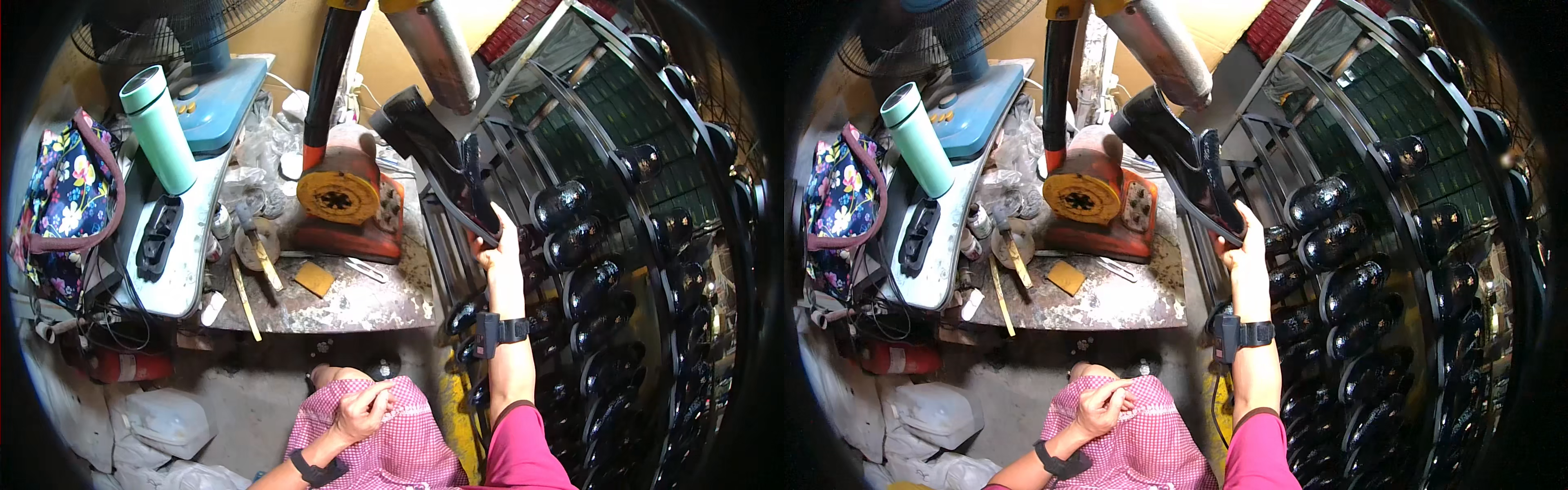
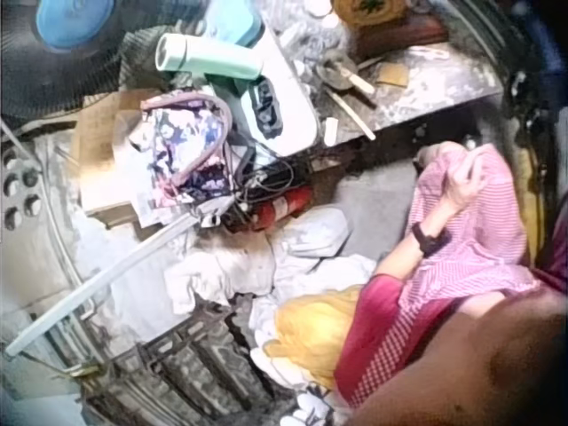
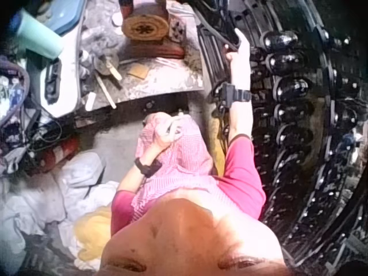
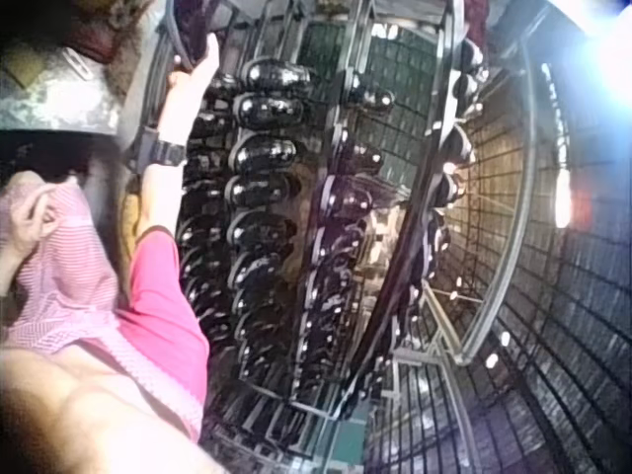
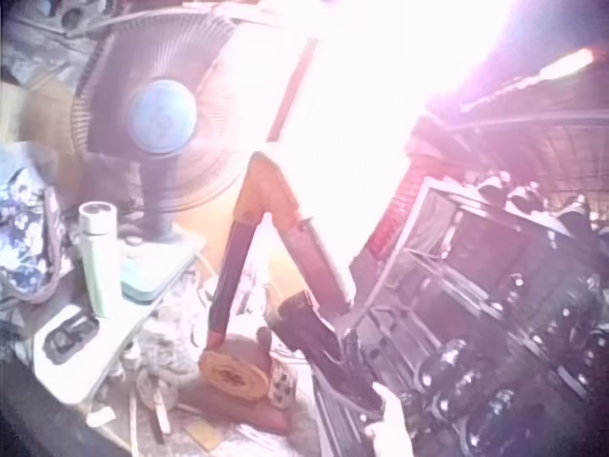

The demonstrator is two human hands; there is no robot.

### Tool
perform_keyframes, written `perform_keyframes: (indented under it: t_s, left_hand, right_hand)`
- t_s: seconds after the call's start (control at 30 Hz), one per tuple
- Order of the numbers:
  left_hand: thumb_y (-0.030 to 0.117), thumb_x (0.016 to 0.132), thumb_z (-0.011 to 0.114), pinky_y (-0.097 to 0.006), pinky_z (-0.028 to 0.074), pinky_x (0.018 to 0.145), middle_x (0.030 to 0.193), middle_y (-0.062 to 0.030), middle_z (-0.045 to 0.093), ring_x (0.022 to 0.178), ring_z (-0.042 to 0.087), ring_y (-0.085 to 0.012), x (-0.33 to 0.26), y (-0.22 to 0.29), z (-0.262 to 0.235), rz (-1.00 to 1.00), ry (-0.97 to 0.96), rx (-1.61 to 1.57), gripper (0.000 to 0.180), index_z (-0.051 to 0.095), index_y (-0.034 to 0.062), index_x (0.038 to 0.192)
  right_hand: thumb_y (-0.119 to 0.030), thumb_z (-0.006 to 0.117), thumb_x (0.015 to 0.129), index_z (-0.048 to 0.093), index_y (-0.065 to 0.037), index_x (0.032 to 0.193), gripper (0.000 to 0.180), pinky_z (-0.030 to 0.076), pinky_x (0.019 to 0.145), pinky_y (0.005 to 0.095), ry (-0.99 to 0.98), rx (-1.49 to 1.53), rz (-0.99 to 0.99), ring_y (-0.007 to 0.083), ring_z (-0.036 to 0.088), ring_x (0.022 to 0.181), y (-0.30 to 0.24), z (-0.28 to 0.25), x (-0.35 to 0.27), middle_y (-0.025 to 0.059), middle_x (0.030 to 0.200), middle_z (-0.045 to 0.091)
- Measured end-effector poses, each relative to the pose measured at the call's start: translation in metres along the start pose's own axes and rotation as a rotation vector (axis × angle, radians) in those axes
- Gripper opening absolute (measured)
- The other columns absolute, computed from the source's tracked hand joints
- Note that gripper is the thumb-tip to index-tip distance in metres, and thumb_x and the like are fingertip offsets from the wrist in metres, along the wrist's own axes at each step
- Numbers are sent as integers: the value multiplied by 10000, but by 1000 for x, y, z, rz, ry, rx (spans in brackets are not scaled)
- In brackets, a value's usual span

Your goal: Cleaning and polishing black patent leather shoes in a workshop.

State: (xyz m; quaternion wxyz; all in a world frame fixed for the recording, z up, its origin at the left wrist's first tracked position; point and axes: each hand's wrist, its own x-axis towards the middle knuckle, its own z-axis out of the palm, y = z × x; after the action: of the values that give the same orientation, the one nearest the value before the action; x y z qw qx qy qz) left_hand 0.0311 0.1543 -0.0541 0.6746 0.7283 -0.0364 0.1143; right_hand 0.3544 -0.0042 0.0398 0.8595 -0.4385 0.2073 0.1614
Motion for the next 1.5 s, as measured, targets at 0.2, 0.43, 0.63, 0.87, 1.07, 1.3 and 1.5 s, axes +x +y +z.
perform_keyframes:
  t_s: [0.2, 0.43, 0.63, 0.87, 1.07, 1.3, 1.5]
  left_hand:
    - [-16, 853, 444, -234, 528, 544, 713, -122, 651, 589, 639, -146, -2, 2, -3, -28, 23, -26, 199, 576, -63, 993]
    - [4, 849, 469, -239, 523, 540, 690, -108, 649, 593, 641, -146, -5, 0, 0, -71, 45, -42, 193, 577, -52, 999]
    - [-4, 858, 457, -238, 519, 554, 694, -114, 640, 583, 633, -156, -11, -3, -1, -123, 53, -93, 202, 564, -42, 1024]
    - [3, 789, 568, -285, 484, 698, 1085, -128, 551, 950, 528, -199, 21, 21, -2, 125, 125, 223, 348, 509, -3, 1132]
    - [187, 636, 727, -481, 185, 1038, 1110, -94, 522, 1156, 414, -306, 37, 73, 4, 390, -108, 666, 490, 554, 58, 1076]
    - [172, 701, 678, -454, 244, 978, 733, -14, 553, 826, 503, -198, 24, 76, 7, 360, -228, 586, 139, 623, 95, 803]
    - [146, 748, 630, -452, 246, 989, 715, -10, 550, 768, 514, -183, 31, 67, 9, 312, -220, 516, 99, 641, 87, 827]
  right_hand:
    - [-210, 593, 777, 611, 26, 887, 261, 478, 341, 199, -40, 200, 47, 253, 642, 614, 7, 35, -13, 165, 779, 641]
    - [-288, 573, 789, 604, -11, 967, 331, 478, 358, 197, -21, 312, 119, 266, 644, 703, 27, -7, -44, 153, 866, 638]
    - [-357, 576, 779, 585, -65, 932, 330, 338, 274, 224, 241, -2, 35, 213, 544, 432, 58, -94, -130, 94, 693, 612]
    - [-309, 531, 821, 615, -5, 866, 319, 411, 268, 230, 148, -88, 110, 176, 567, 405, 67, -158, -225, 103, 709, 646]
    - [-203, 551, 833, 626, 49, 842, 263, 447, 296, 220, 163, -185, 122, 166, 577, 411, 79, -178, -268, 115, 688, 638]
    - [-240, 548, 828, 627, 49, 855, 301, 435, 270, 217, 67, -191, 349, 159, 561, 375, 95, -204, -284, 120, 670, 638]
    - [-266, 547, 828, 626, 48, 877, 327, 436, 269, 216, 44, -143, 391, 168, 579, 394, 96, -206, -276, 128, 685, 647]
